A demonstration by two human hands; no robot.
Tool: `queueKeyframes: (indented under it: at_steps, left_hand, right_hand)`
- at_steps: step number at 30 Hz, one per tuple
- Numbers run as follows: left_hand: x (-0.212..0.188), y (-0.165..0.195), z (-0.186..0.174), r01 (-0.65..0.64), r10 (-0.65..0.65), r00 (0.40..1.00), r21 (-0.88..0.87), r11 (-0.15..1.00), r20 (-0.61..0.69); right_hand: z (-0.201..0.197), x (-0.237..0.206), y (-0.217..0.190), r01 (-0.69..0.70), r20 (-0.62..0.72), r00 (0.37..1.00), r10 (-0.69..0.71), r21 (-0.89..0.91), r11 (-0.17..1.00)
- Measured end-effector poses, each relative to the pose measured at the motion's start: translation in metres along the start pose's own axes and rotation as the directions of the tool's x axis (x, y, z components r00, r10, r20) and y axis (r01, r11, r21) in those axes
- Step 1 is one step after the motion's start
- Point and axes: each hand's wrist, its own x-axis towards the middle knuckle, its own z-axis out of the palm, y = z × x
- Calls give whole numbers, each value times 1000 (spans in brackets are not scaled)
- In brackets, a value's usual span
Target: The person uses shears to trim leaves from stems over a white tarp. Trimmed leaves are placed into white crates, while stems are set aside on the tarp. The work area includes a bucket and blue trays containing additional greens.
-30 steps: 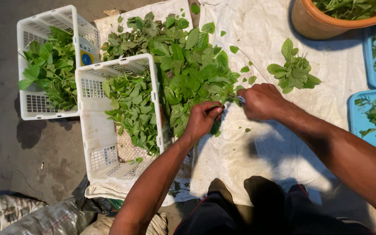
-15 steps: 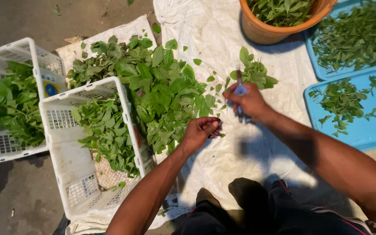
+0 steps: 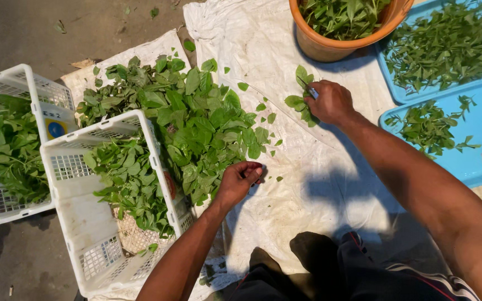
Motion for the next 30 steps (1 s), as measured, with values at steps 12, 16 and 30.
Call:
queueKeyframes:
  at_steps: [12, 16, 30]
  left_hand:
    - [-1, 4, -5, 3, -3, 1000, 5, 1000, -12]
    - [7, 9, 5, -25, 25, 1000, 16, 1000, 15]
    - [4, 16, 26, -116, 116, 993, -1, 993, -31]
  right_hand:
    - [-55, -26, 38, -456, 381, 890, 250, 718, 525]
    - [-49, -51, 47, -567, 427, 823, 374, 658, 495]
    - [-8, -98, 27, -488, 530, 841, 113, 831, -265]
